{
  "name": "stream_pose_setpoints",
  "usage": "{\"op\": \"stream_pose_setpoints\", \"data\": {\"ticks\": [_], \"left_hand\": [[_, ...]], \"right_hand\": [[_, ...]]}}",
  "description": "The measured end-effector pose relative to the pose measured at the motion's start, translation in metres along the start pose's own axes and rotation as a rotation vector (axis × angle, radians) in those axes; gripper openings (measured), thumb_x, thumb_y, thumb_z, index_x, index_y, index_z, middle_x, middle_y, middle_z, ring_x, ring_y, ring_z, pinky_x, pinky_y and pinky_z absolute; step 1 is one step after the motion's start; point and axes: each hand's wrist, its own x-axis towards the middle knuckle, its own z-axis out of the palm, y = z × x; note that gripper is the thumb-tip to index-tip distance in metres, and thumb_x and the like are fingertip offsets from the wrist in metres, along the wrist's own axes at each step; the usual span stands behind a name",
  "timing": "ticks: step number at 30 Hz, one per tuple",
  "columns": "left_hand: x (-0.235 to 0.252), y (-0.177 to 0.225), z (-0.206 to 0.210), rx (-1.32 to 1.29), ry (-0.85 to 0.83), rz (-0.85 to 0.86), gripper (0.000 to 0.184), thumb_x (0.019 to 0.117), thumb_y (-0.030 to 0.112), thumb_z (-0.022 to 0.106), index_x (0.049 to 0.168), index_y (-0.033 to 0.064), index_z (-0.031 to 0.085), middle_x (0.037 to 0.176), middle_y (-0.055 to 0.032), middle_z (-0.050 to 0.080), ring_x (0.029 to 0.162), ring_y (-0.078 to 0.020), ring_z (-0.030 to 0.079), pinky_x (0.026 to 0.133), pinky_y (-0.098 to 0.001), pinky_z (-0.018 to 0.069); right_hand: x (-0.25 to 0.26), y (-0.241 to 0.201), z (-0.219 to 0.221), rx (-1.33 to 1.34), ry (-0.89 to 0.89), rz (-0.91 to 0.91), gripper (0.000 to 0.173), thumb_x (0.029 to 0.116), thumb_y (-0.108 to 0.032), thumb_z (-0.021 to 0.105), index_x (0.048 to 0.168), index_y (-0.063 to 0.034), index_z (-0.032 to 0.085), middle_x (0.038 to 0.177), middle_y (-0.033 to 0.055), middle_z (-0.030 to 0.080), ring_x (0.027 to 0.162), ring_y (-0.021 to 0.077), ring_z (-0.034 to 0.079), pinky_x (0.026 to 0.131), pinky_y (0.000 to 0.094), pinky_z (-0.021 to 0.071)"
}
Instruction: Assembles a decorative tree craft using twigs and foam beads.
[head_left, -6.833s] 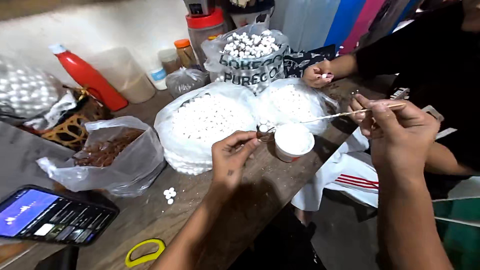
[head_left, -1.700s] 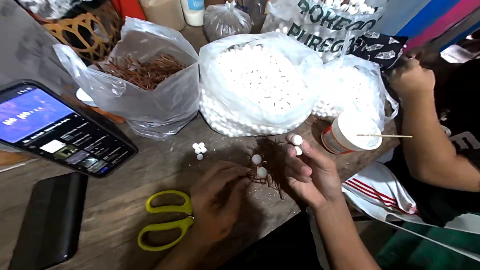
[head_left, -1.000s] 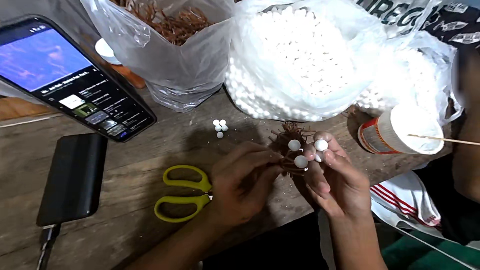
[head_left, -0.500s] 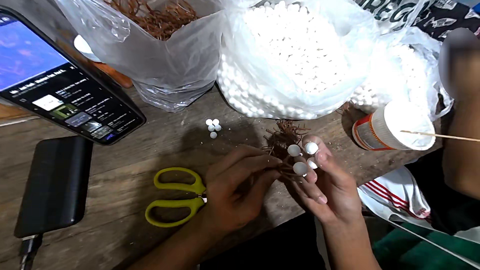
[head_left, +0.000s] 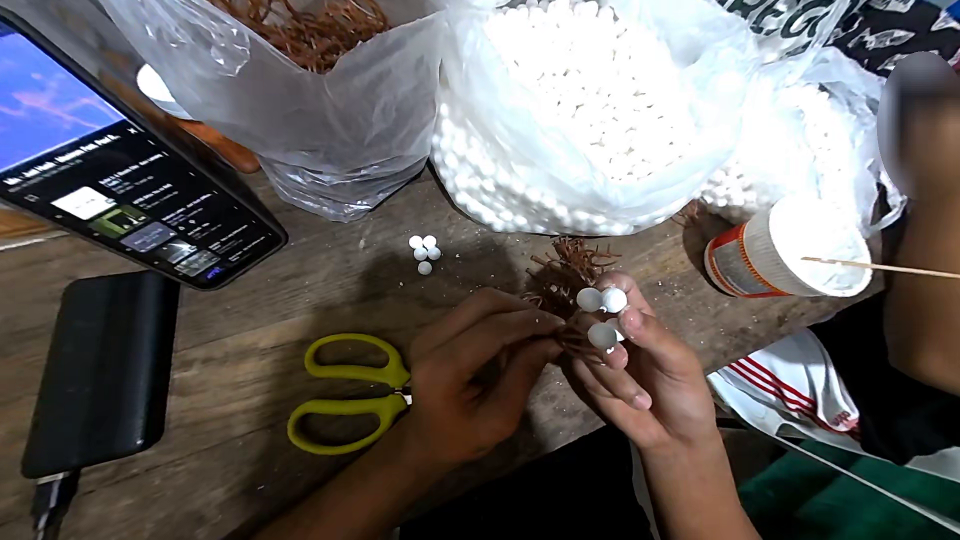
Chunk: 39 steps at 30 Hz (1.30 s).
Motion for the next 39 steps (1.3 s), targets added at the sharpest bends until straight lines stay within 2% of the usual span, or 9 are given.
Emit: {"op": "stream_pose_setpoints", "data": {"ticks": [7,10,16,23,27,31,34,39], "left_hand": [[-0.001,0.0,0.0,-0.002,0.0,-0.009,0.015,0.1011,0.013,0.065,0.101,-0.0009,0.072,0.095,-0.0043,0.07,0.082,0.0018,0.063,0.072,-0.0116,0.0531],[0.0,0.0,0.0,-0.002,-0.002,-0.008,0.016,0.1013,0.013,0.064,0.101,-0.0009,0.072,0.095,-0.0041,0.07,0.082,0.002,0.063,0.072,-0.0114,0.0532],[0.0,0.001,-0.001,-0.067,-0.011,-0.08,0.013,0.1013,0.011,0.064,0.101,0.001,0.072,0.099,-0.001,0.071,0.086,0.0022,0.065,0.075,-0.0127,0.0557],[0.001,0.004,-0.003,-0.257,-0.053,-0.252,0.012,0.1009,0.012,0.064,0.102,0.0056,0.074,0.107,0.0032,0.074,0.09,0.0004,0.069,0.077,-0.0161,0.0586],[0.0,0.004,-0.004,-0.345,-0.073,-0.316,0.013,0.101,0.013,0.064,0.103,0.0084,0.076,0.112,0.0033,0.075,0.091,-0.0018,0.07,0.077,-0.0179,0.0601],[0.0,0.003,-0.005,-0.357,-0.081,-0.342,0.013,0.101,0.011,0.063,0.103,0.0088,0.076,0.107,0.0049,0.075,0.091,-0.0012,0.07,0.078,-0.0178,0.0599],[0.0,0.003,-0.005,-0.387,-0.07,-0.37,0.013,0.101,0.009,0.063,0.105,0.0083,0.075,0.104,0.0054,0.076,0.087,0.0002,0.07,0.073,-0.0163,0.0592],[0.0,0.004,-0.006,-0.448,-0.054,-0.427,0.015,0.101,0.008,0.062,0.106,0.0063,0.075,0.1,0.0031,0.077,0.083,-0.0019,0.071,0.072,-0.0177,0.0599]], "right_hand": [[-0.001,0.002,0.001,-0.029,-0.001,-0.027,0.01,0.1007,-0.013,0.062,0.11,-0.0115,0.065,0.077,-0.0004,0.066,0.053,-0.0005,0.056,0.049,0.0122,0.0457],[0.0,0.002,0.0,-0.079,-0.002,-0.056,0.01,0.1007,-0.011,0.062,0.11,-0.0102,0.065,0.08,0.0016,0.068,0.054,-0.0001,0.057,0.05,0.0124,0.047],[-0.001,-0.001,0.0,-0.292,-0.005,-0.169,0.012,0.101,-0.007,0.061,0.112,-0.0083,0.065,0.087,0.0044,0.073,0.055,-0.0028,0.058,0.049,0.0103,0.0463],[-0.004,-0.008,0.001,-0.637,0.036,-0.315,0.015,0.0985,-0.005,0.065,0.113,-0.01,0.067,0.093,0.0011,0.076,0.059,-0.0057,0.06,0.051,0.0079,0.0471],[-0.004,-0.008,0.0,-0.601,0.02,-0.284,0.014,0.099,-0.006,0.065,0.113,-0.0096,0.067,0.093,0.0015,0.076,0.058,-0.0059,0.059,0.05,0.0079,0.0463],[-0.004,-0.007,-0.001,-0.551,0.013,-0.259,0.015,0.0994,-0.006,0.064,0.113,-0.0092,0.067,0.091,0.0017,0.075,0.057,-0.006,0.058,0.05,0.0081,0.0459],[-0.003,-0.007,-0.002,-0.536,0.005,-0.242,0.015,0.0993,-0.007,0.064,0.113,-0.0097,0.067,0.091,0.0014,0.076,0.057,-0.0061,0.058,0.05,0.008,0.0458],[-0.003,-0.005,-0.004,-0.568,0.016,-0.248,0.014,0.0989,-0.007,0.065,0.112,-0.0089,0.069,0.092,0.0023,0.076,0.058,-0.006,0.059,0.05,0.008,0.0458]]}}
